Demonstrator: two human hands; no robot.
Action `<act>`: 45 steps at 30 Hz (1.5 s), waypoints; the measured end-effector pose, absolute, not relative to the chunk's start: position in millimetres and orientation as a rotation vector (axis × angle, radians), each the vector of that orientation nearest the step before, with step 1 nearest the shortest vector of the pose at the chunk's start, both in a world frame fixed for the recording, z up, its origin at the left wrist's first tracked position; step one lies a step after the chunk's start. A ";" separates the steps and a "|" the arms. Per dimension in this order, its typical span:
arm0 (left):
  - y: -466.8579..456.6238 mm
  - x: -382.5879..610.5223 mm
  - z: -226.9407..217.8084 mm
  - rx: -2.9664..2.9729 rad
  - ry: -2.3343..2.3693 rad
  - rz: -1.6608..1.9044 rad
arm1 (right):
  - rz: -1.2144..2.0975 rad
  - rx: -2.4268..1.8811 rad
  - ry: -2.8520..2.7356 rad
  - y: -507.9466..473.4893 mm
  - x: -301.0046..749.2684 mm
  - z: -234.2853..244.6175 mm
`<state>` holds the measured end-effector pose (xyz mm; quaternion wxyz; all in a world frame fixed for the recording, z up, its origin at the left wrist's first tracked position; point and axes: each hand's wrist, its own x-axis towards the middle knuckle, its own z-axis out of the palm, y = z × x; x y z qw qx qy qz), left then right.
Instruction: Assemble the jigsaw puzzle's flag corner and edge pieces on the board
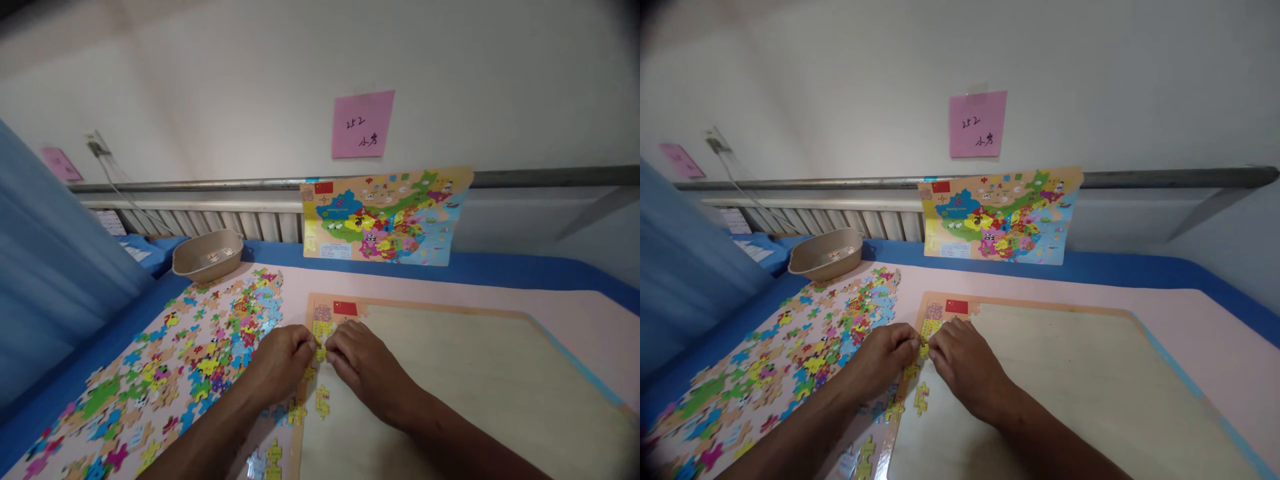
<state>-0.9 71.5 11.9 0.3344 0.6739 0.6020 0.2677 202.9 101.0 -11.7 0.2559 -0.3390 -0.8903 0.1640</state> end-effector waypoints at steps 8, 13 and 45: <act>72.9 -1.3 8.8 1.577 1.475 0.803 | 0.835 -1.011 -2.098 97.3 203.6 -4.9; 74.3 -1.4 8.2 1.428 1.397 0.891 | 1.083 -1.086 -1.976 90.4 196.8 -0.2; 76.7 0.4 5.1 1.238 1.307 0.939 | 1.032 -0.989 -1.989 89.2 197.5 -4.7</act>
